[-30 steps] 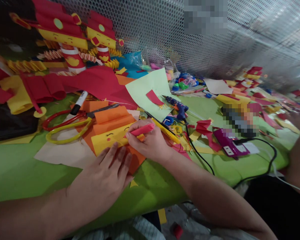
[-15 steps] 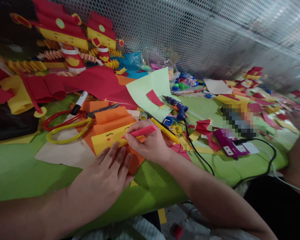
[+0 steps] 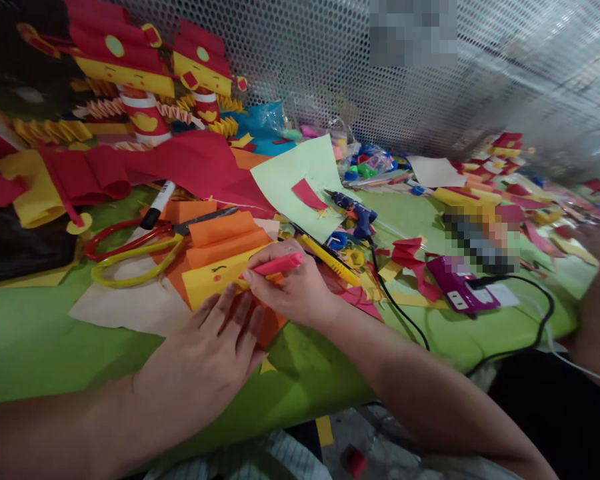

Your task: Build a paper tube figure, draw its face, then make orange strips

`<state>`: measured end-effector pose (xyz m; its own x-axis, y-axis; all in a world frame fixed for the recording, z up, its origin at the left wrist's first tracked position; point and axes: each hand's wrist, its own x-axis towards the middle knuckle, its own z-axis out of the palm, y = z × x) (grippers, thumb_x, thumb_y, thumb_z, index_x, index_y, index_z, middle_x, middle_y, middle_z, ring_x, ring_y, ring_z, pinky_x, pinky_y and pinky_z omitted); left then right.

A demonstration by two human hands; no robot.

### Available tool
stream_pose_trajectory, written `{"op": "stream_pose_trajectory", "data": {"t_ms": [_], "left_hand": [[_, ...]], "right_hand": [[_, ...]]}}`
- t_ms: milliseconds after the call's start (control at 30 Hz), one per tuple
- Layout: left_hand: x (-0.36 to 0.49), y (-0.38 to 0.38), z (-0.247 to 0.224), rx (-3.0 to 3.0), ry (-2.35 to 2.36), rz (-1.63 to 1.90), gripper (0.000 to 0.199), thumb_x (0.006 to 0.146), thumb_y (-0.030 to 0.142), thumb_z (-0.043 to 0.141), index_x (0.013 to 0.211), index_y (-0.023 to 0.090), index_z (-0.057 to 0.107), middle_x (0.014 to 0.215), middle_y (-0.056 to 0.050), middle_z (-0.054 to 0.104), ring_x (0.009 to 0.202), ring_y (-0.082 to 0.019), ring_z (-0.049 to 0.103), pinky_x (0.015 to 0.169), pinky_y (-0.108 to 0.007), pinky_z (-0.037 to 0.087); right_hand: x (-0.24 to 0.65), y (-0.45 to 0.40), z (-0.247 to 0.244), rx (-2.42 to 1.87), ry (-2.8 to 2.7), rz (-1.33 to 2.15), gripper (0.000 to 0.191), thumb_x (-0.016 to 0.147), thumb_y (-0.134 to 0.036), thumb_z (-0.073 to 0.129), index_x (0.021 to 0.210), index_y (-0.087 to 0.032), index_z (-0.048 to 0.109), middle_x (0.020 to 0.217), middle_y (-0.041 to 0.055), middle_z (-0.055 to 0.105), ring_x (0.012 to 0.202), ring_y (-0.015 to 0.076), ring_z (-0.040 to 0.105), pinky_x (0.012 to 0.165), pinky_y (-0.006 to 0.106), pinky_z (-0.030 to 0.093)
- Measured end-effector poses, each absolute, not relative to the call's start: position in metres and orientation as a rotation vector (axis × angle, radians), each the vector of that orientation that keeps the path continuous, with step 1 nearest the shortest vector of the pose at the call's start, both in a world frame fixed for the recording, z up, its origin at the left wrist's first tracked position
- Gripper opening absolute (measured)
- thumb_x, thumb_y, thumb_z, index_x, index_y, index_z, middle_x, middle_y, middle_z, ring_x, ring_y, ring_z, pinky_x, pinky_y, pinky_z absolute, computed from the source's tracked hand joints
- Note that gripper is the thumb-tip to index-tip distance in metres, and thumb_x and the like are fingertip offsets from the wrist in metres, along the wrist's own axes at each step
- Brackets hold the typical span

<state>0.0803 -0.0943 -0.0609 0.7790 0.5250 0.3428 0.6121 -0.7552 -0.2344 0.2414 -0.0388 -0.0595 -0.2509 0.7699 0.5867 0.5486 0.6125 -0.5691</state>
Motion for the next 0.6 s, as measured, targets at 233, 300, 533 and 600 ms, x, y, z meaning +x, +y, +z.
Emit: {"op": "stream_pose_trajectory", "data": {"t_ms": [233,300,533,600], "left_hand": [[0.0804,-0.0933,-0.0605,-2.64,-0.864,-0.393,0.038,0.09,0.026,0.042,0.106,0.001,0.065,0.106,-0.025,0.067,0.102,-0.033,0.064,0.083,-0.045,0.051],[0.0803,-0.0931,-0.0608,-2.632,-0.87,-0.401,0.038,0.091,0.027,0.041,0.106,0.001,0.065,0.106,-0.025,0.067,0.101,-0.032,0.064,0.083,-0.044,0.051],[0.0801,-0.094,-0.0619,-2.639,-0.862,-0.409,0.038,0.091,0.025,0.041,0.108,0.0,0.064,0.107,-0.026,0.066,0.101,-0.033,0.064,0.084,-0.046,0.05],[0.0802,-0.0942,-0.0616,-2.639,-0.856,-0.425,0.038,0.091,0.025,0.041,0.107,-0.001,0.064,0.106,-0.027,0.067,0.1,-0.033,0.065,0.083,-0.046,0.05]], "right_hand": [[0.2408,-0.0386,-0.0607,-1.047,-1.928,0.309,0.003,0.078,-0.024,0.06,0.076,-0.024,0.058,0.072,0.0009,0.067,0.071,0.0168,0.062,0.068,0.035,0.05],[0.2409,-0.0386,-0.0606,-1.046,-1.929,0.307,0.003,0.078,-0.024,0.061,0.076,-0.023,0.058,0.072,0.0011,0.067,0.071,0.0169,0.062,0.068,0.035,0.05],[0.2413,-0.0385,-0.0607,-1.027,-1.923,0.31,0.004,0.077,-0.023,0.062,0.077,-0.024,0.058,0.073,0.0012,0.067,0.071,0.0171,0.062,0.067,0.034,0.05],[0.2411,-0.0385,-0.0607,-1.025,-1.922,0.308,0.004,0.077,-0.023,0.062,0.077,-0.023,0.058,0.073,0.0014,0.067,0.071,0.017,0.062,0.067,0.034,0.05]]}}
